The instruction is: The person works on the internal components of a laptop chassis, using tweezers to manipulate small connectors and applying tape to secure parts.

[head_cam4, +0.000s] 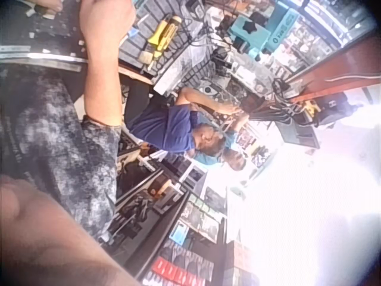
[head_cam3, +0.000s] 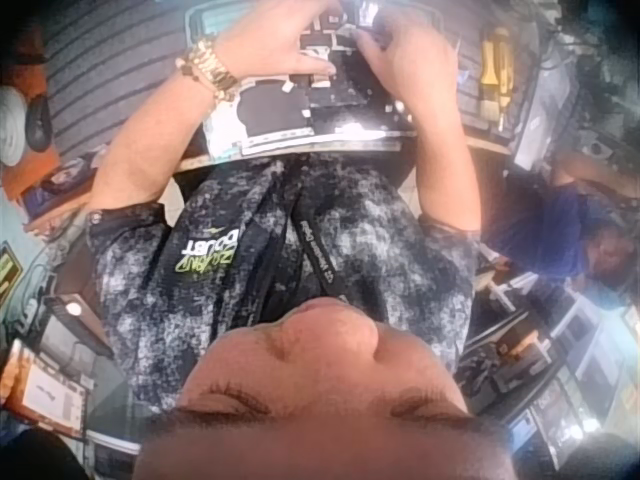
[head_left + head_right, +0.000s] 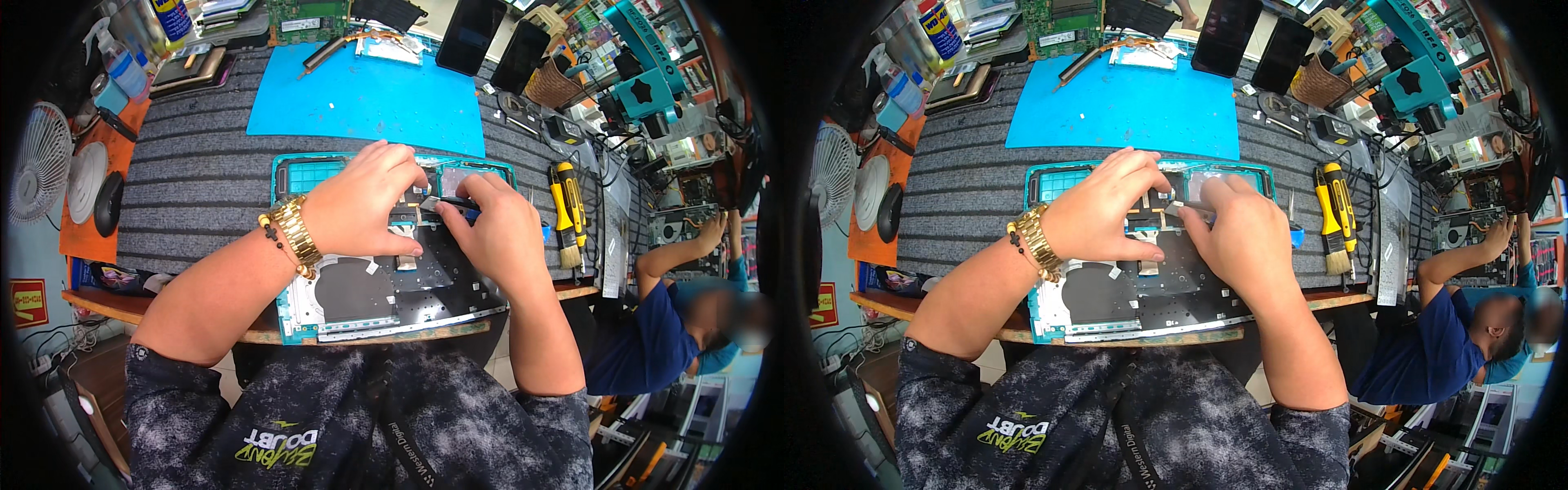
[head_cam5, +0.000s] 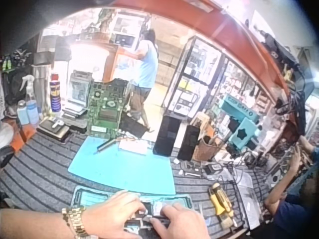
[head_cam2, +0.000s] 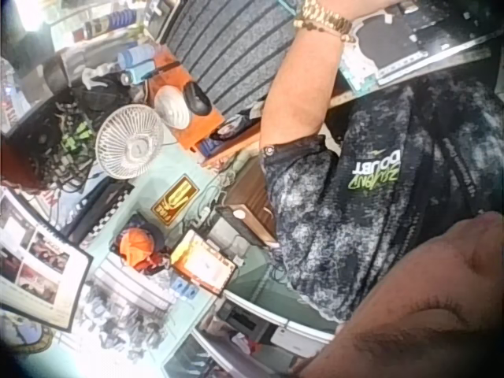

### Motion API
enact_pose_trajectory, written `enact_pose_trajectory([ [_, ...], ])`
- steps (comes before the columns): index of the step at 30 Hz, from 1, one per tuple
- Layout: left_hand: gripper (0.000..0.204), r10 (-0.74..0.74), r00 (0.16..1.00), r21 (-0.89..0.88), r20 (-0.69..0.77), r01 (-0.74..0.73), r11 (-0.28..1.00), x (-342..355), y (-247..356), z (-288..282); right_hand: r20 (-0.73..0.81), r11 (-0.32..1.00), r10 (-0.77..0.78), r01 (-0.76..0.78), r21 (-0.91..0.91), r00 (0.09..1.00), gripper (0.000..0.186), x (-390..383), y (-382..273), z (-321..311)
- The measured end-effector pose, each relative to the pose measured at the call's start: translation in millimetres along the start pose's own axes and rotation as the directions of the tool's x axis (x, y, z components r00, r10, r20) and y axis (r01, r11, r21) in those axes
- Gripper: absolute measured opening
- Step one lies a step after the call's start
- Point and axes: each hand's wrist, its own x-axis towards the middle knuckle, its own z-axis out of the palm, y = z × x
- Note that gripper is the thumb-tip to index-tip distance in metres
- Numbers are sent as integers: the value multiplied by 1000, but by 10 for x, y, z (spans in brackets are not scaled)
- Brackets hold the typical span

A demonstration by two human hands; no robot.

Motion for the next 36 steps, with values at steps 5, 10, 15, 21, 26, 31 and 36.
enact_pose_trajectory([
  [5, 77, 10, 1000, -9, -15, -10, 1000, -6, -6, 0, 25, 999, -28, 27, 41, 999, 27, 15, 19, -5],
  [10, 59, -7, 1000, -27, -15, 6, 1000, -17, -9, 9, -19, 1000, -13, 13, 7, 1000, 28, -4, 13, -2],
  [15, 42, -7, 998, 15, -70, 8, 1000, -3, -18, 42, -60, 998, -44, 42, -44, 997, 29, 4, 11, 25],
  [21, 30, -51, 992, -13, -115, 49, 999, 51, -27, 87, -54, 997, -63, 61, -39, 997, 29, 12, 5, 35],
  [26, 32, -43, 985, 11, -166, 45, 999, 77, -28, 102, -49, 993, -97, 93, -79, 994, 29, 23, 2, 17],
  [31, 35, -21, 984, 47, -177, 29, 998, 97, -19, 91, -45, 994, -92, 89, -65, 995, 29, 32, 14, 12],
  [36, 37, -42, 987, 69, -153, 53, 996, 101, 6, 84, 9, 999, -52, 52, -16, 999, 29, 55, 64, 16],
])
